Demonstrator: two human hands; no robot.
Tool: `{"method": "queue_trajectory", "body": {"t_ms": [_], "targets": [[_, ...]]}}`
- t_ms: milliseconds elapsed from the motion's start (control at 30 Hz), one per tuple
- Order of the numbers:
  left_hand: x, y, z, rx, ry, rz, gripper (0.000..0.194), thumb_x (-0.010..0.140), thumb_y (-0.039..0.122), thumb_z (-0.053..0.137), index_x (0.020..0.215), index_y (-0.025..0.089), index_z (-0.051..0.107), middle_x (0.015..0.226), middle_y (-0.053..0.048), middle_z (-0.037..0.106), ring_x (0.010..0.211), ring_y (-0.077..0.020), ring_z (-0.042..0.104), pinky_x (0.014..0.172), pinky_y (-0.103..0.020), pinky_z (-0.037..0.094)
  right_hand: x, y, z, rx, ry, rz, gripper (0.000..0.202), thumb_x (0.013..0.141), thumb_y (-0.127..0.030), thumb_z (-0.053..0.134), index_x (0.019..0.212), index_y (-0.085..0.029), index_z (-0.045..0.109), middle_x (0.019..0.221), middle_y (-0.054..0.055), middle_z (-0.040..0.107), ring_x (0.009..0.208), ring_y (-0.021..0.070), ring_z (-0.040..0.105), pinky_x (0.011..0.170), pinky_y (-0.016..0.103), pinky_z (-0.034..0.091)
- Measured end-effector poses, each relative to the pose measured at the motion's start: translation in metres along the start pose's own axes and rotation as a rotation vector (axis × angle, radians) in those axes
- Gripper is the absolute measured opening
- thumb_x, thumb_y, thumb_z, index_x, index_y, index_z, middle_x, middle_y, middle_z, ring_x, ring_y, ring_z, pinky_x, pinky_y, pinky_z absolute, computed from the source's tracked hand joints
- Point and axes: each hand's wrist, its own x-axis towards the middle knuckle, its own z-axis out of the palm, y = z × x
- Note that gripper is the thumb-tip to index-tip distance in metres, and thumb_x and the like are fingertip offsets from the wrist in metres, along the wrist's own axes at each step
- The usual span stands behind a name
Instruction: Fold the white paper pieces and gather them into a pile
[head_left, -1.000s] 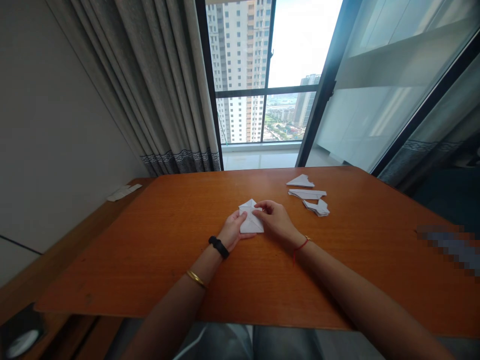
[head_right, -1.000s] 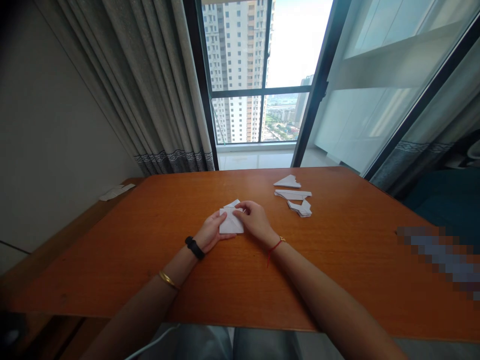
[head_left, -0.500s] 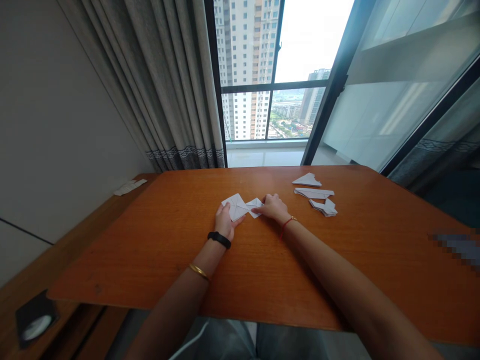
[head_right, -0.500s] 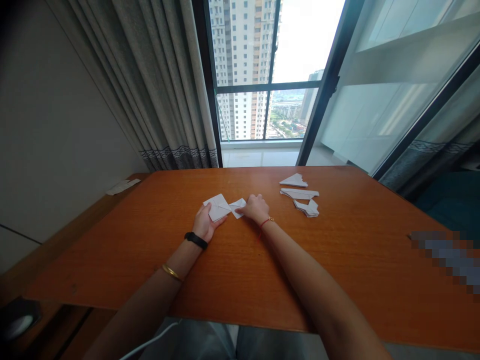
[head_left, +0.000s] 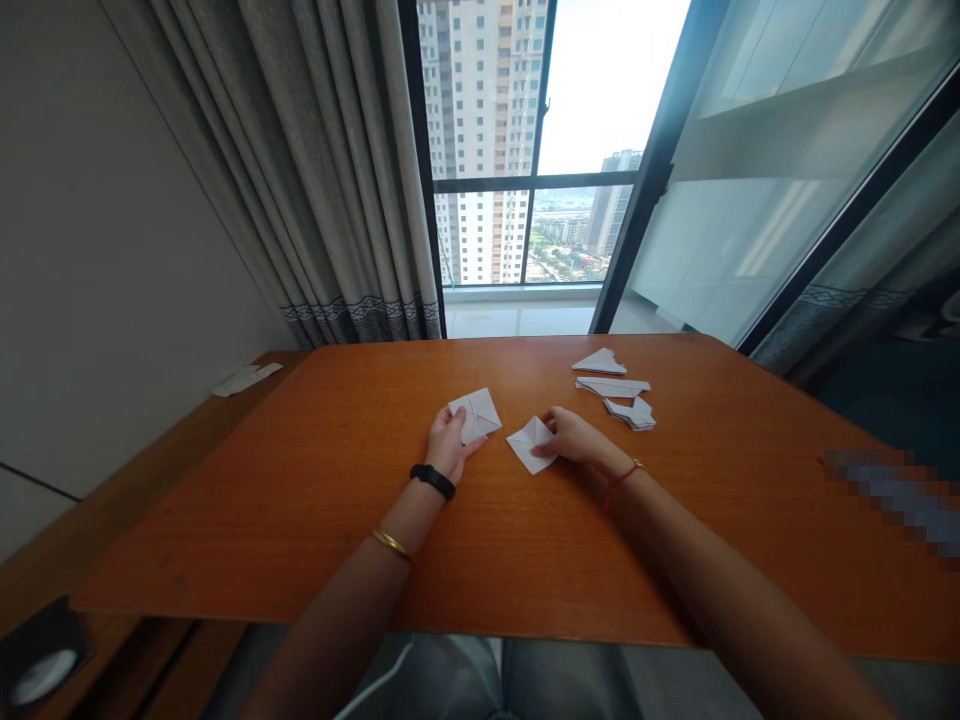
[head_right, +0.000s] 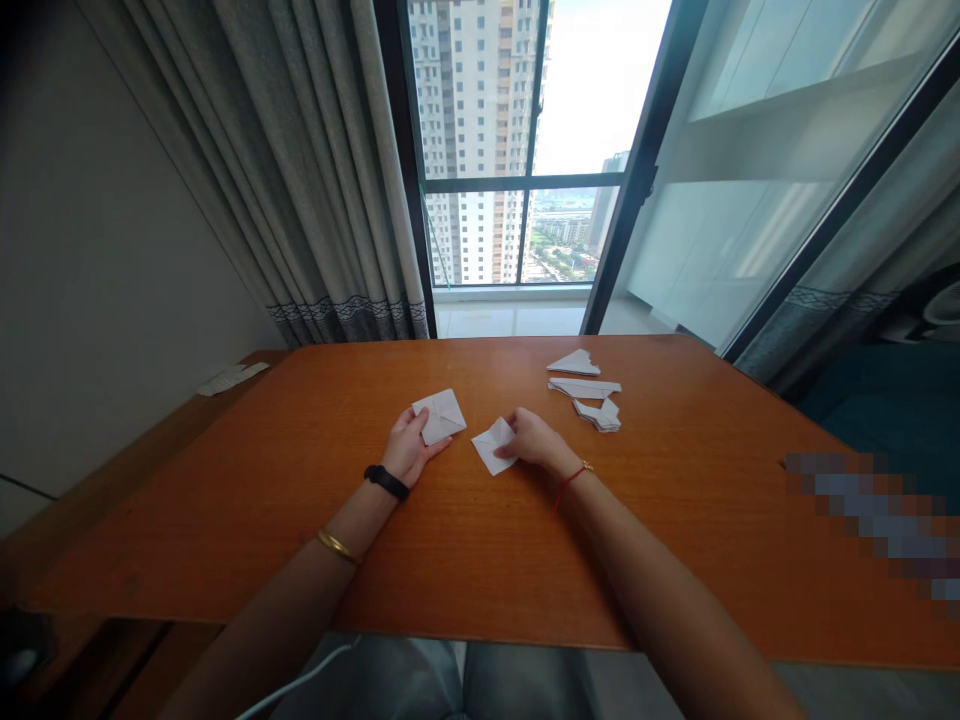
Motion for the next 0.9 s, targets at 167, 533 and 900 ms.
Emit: {"method": "queue_trajectory", "body": {"t_ms": [167, 533, 900], "targets": [[0.0, -0.002, 0.0, 0.069, 0.035, 0.069, 0.014, 0.083, 0.023, 0.062, 0.092, 0.022, 0.052, 0.099, -0.004, 0.064, 0.082, -0.0178, 0.065, 0.069, -0.04, 0.058, -0.008, -0.003, -0.031, 0.437, 0.035, -0.108, 0.03, 0.07, -0.043, 0.067, 0.081, -0.015, 0.063, 0.073, 0.002, 0.065, 0.057, 0.0116, 0.053, 0.05, 0.022, 0.037], [-0.019, -0.002, 0.011, 0.113, -0.291, -0.021, 0.023, 0.076, 0.017, 0.057, 0.097, 0.022, 0.049, 0.089, -0.005, 0.067, 0.075, -0.0185, 0.066, 0.066, -0.036, 0.057, -0.02, -0.043, 0.024, 0.565, 0.056, -0.295, 0.028, 0.07, -0.037, 0.063, 0.087, -0.016, 0.059, 0.081, 0.002, 0.064, 0.07, 0.0143, 0.056, 0.064, 0.025, 0.045], [-0.009, -0.014, 0.006, 0.178, -0.36, 0.115, 0.026, 0.076, 0.03, 0.066, 0.097, 0.018, 0.054, 0.096, -0.007, 0.068, 0.087, -0.0203, 0.066, 0.076, -0.031, 0.053, -0.013, -0.033, 0.031, 0.529, 0.262, -0.26, 0.042, 0.069, -0.037, 0.066, 0.102, -0.016, 0.052, 0.079, 0.0, 0.057, 0.066, 0.0129, 0.052, 0.06, 0.024, 0.043]]}}
